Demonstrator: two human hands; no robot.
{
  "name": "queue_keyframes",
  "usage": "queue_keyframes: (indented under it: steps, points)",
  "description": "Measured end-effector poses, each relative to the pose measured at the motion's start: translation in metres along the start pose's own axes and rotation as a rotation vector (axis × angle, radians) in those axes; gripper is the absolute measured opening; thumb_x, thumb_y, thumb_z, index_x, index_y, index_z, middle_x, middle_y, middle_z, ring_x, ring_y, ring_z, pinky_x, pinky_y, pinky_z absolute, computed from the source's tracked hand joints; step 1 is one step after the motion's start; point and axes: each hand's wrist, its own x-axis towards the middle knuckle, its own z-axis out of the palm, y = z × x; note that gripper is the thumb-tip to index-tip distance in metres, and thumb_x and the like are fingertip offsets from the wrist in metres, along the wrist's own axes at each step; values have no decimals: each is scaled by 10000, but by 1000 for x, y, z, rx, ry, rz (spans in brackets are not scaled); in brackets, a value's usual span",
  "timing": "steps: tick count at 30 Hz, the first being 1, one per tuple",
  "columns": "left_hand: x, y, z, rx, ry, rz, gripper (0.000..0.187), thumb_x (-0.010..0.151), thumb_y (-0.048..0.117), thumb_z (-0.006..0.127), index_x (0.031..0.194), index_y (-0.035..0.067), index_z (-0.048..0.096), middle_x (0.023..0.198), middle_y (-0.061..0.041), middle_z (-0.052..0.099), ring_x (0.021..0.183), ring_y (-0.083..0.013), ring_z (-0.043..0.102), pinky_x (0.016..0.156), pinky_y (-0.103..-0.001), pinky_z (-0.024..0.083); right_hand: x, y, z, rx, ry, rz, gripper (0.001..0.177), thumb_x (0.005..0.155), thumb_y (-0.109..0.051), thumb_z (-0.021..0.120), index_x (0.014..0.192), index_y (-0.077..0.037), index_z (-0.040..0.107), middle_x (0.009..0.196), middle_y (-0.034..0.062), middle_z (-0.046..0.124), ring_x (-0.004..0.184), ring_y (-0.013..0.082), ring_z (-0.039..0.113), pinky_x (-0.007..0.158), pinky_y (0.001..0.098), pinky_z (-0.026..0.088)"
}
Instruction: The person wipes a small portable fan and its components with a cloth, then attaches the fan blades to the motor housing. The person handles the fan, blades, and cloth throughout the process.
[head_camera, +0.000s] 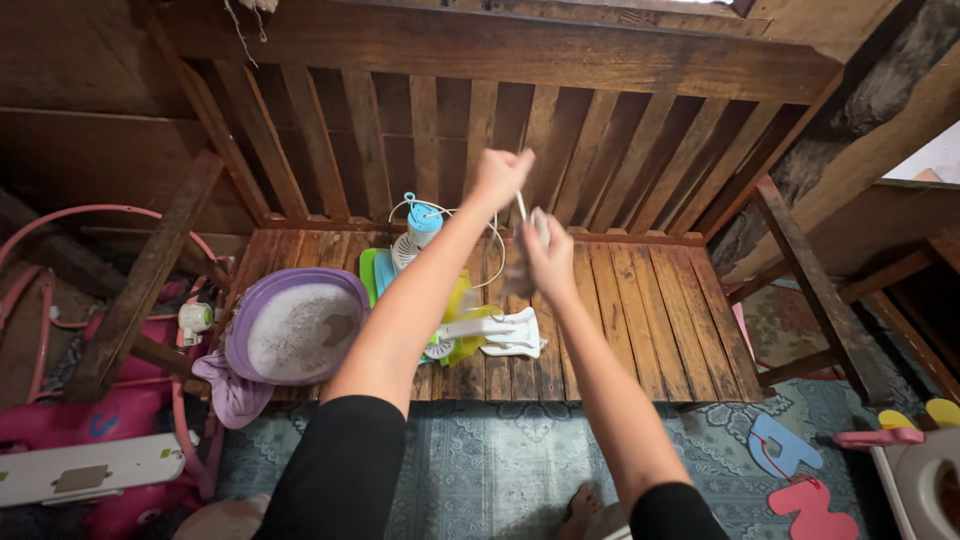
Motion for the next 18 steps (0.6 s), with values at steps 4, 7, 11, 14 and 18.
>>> queue_keyframes:
  steps: [4,7,11,14,18]
  points:
    - [53,-20,-25,-189,214,-29,543,943,379,703,535,30,625,490,-36,565,443,-122,472,464,-352,375,-50,33,-8,-38,-20,27,168,1024,-185,628,1061,-25,659,836,0,669,755,82,618,685,250,521]
    - [55,-43,-35,-167,201,30,575,983,358,737,585,-9,545,548,-72,487,518,-135,403,500,-397,341,-59,55,-15,-35,21,107,161,1014,-184,625,1037,-27,646,820,5,655,740,91,609,669,267,513]
    - [19,-48,-40,190,-99,71,421,945,419,668,754,47,708,704,-133,701,645,-244,627,626,-416,511,-39,64,-19,-27,93,116,155,1010,-185,620,1047,-35,632,830,8,643,739,91,596,657,272,515]
    - [-18,-28,-18,290,-348,-18,480,975,517,563,930,75,747,897,-165,758,841,-341,744,793,-457,566,-28,67,-1,-28,158,29,148,1031,-177,632,1048,-30,631,872,21,647,782,90,590,699,269,518]
    - [-54,-16,5,542,-508,230,571,1029,481,508,760,111,849,781,-152,775,890,-388,681,1063,-605,298,-22,60,24,27,180,16,156,1023,-180,626,1077,-34,618,867,25,649,775,101,601,704,280,522]
